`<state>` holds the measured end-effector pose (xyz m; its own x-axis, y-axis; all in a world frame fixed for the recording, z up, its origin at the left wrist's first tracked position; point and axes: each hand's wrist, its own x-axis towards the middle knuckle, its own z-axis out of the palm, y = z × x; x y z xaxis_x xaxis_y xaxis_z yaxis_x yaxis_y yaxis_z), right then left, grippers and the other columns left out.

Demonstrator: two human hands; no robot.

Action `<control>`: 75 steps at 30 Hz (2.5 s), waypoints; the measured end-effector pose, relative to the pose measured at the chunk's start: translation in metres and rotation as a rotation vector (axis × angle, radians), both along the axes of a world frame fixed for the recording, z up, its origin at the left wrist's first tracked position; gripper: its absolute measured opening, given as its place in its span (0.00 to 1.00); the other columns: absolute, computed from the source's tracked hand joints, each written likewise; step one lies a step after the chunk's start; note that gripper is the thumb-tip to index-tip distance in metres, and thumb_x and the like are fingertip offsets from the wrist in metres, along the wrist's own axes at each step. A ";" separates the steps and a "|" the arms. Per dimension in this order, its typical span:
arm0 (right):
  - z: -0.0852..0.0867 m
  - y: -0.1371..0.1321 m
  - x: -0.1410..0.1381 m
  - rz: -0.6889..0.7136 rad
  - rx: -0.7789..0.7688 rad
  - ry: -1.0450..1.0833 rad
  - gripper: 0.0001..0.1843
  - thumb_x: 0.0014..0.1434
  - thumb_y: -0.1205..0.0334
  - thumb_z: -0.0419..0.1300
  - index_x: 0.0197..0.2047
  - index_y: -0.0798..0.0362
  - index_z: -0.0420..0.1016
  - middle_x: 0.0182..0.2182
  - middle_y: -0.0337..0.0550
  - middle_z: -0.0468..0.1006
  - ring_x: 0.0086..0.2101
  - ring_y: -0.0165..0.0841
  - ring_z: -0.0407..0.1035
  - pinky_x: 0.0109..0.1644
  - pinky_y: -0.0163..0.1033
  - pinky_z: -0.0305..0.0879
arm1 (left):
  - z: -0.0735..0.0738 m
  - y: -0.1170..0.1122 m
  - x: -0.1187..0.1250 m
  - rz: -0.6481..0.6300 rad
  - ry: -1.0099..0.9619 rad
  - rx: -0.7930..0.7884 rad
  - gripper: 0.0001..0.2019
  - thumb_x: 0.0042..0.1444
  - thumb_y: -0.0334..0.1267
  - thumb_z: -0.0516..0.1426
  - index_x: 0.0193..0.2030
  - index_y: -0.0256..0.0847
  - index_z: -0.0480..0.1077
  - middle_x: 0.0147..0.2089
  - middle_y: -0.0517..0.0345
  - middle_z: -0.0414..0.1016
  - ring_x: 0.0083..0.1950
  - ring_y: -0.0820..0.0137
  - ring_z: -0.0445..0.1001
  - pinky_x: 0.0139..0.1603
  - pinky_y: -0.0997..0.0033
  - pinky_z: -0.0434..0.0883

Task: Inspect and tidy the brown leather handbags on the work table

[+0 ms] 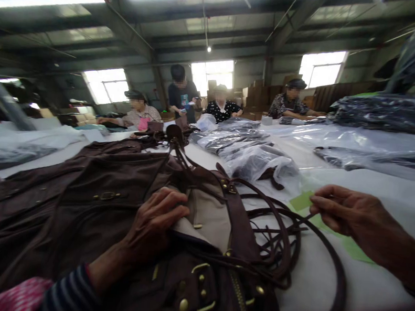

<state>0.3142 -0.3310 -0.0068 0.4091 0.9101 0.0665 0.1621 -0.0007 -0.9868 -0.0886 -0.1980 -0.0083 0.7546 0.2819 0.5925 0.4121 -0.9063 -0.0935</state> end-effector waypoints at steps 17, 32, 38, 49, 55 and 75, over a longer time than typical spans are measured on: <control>0.010 0.125 -0.171 0.699 -0.129 -0.090 0.11 0.54 0.61 0.64 0.24 0.55 0.70 0.16 0.34 0.71 0.14 0.22 0.59 0.14 0.28 0.48 | 0.024 0.000 0.011 -0.043 -0.009 -0.041 0.04 0.59 0.31 0.58 0.34 0.40 0.74 0.38 0.53 0.75 0.44 0.64 0.67 0.45 0.62 0.67; 0.015 0.138 -0.206 0.509 0.152 -0.929 0.09 0.62 0.62 0.58 0.41 0.56 0.78 0.38 0.56 0.82 0.43 0.47 0.76 0.42 0.41 0.61 | 0.039 -0.006 0.013 0.056 0.182 -0.024 0.09 0.53 0.24 0.54 0.36 0.40 0.73 0.39 0.53 0.77 0.45 0.62 0.68 0.45 0.61 0.64; 0.011 0.133 -0.175 0.596 0.215 -0.771 0.07 0.60 0.65 0.58 0.39 0.56 0.78 0.32 0.43 0.80 0.33 0.32 0.72 0.35 0.34 0.59 | 0.024 -0.024 -0.008 0.058 0.159 -0.170 0.21 0.44 0.21 0.52 0.45 0.40 0.72 0.48 0.52 0.78 0.53 0.59 0.68 0.53 0.57 0.66; 0.027 0.086 -0.164 0.954 0.254 -0.973 0.04 0.60 0.67 0.61 0.33 0.54 0.77 0.28 0.39 0.76 0.29 0.30 0.67 0.33 0.36 0.52 | 0.009 -0.028 -0.003 0.119 0.100 -0.212 0.11 0.62 0.26 0.51 0.44 0.41 0.73 0.47 0.51 0.79 0.54 0.60 0.69 0.54 0.57 0.65; 0.028 0.086 -0.183 0.927 0.228 -1.305 0.08 0.63 0.70 0.56 0.35 0.56 0.76 0.33 0.49 0.81 0.29 0.33 0.69 0.30 0.40 0.46 | 0.012 -0.024 -0.004 0.099 0.156 -0.177 0.08 0.64 0.31 0.54 0.47 0.41 0.72 0.49 0.51 0.79 0.55 0.59 0.69 0.56 0.58 0.65; -0.010 0.161 -0.179 0.427 0.311 -1.122 0.05 0.65 0.69 0.54 0.40 0.55 0.71 0.35 0.45 0.79 0.35 0.34 0.71 0.38 0.36 0.54 | 0.084 0.028 0.045 0.447 0.555 -0.158 0.07 0.61 0.36 0.58 0.43 0.44 0.77 0.45 0.55 0.79 0.52 0.59 0.73 0.49 0.62 0.63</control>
